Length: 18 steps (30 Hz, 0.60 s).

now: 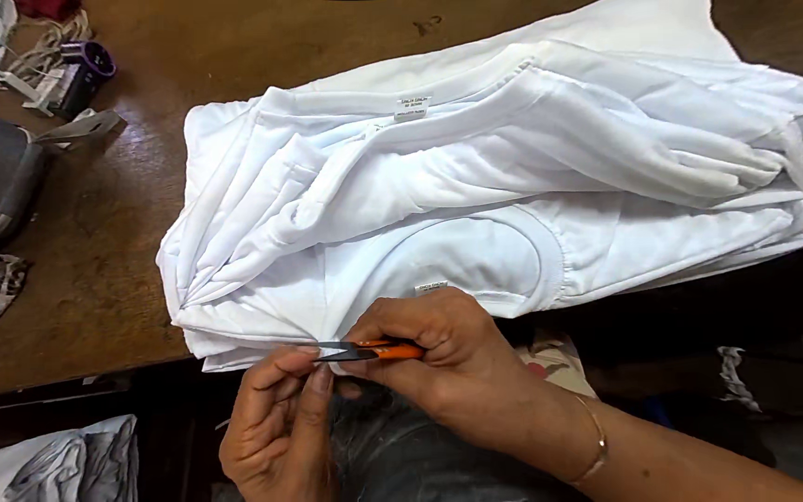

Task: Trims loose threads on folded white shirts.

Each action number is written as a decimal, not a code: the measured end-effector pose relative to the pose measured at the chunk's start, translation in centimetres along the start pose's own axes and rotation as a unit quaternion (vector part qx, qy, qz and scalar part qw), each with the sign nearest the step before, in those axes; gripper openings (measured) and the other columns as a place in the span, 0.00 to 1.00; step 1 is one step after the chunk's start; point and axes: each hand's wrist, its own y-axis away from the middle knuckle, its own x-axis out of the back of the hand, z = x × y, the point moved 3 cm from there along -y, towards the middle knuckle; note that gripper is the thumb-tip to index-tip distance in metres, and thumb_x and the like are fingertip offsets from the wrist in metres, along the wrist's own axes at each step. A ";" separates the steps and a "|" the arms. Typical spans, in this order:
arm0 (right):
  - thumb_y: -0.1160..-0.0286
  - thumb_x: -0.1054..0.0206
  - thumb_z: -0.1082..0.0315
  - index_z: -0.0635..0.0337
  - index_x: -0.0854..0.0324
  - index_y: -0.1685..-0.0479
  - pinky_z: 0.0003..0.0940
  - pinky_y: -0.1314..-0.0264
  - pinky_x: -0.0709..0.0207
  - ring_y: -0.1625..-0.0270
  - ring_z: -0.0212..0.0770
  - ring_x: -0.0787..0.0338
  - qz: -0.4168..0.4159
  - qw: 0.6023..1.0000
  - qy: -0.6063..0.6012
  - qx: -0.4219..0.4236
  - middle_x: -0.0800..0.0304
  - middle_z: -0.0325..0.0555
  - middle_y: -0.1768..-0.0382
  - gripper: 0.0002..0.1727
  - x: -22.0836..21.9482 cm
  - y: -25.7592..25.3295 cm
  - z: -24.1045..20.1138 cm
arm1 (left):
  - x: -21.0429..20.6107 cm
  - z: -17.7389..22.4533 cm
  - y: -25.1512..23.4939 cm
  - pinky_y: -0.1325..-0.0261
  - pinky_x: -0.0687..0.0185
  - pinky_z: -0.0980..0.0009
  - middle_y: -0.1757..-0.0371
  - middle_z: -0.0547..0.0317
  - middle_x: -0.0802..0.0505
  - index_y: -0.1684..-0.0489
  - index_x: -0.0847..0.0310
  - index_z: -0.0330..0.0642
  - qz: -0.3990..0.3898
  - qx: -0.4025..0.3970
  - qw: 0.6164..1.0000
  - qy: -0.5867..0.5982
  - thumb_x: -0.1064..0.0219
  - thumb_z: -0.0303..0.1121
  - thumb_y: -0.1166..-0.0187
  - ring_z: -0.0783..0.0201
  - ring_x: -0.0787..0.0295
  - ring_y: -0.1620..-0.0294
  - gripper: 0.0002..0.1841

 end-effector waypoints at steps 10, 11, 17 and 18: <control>0.22 0.40 0.75 0.64 0.16 0.59 0.30 0.66 0.21 0.68 0.36 0.14 -0.204 0.970 -0.023 0.132 0.14 0.46 0.71 0.07 -0.9 3.9 0.0 | -0.2 -0.4 0.4 0.48 0.05 0.61 0.53 0.45 0.04 0.45 0.09 0.37 0.041 0.131 0.981 0.136 0.21 0.28 0.31 0.58 0.03 0.56 0.16; 0.24 0.40 0.75 0.62 0.16 0.61 0.33 0.70 0.22 0.71 0.39 0.15 -0.218 0.966 0.015 0.141 0.16 0.45 0.74 0.06 -1.2 4.4 -0.1 | -0.3 -0.5 0.3 0.49 0.05 0.63 0.54 0.46 0.04 0.47 0.09 0.38 0.048 0.128 0.984 0.116 0.18 0.27 0.36 0.59 0.03 0.57 0.17; 0.16 0.40 0.62 0.59 0.18 0.63 0.32 0.72 0.25 0.71 0.38 0.16 -0.196 0.966 0.091 0.139 0.18 0.43 0.74 0.11 -0.5 5.2 -0.4 | -0.7 -0.6 0.3 0.54 0.04 0.67 0.54 0.47 0.05 0.47 0.11 0.38 0.059 0.122 0.988 0.079 0.15 0.20 0.45 0.62 0.04 0.60 0.23; 0.11 0.42 0.53 0.59 0.17 0.58 0.30 0.68 0.23 0.67 0.36 0.15 -0.160 0.971 0.123 0.125 0.17 0.42 0.70 0.18 0.1 5.1 -0.5 | -0.7 -0.5 0.3 0.55 0.04 0.67 0.54 0.47 0.05 0.46 0.11 0.38 0.053 0.127 0.987 0.085 0.15 0.20 0.44 0.61 0.04 0.61 0.24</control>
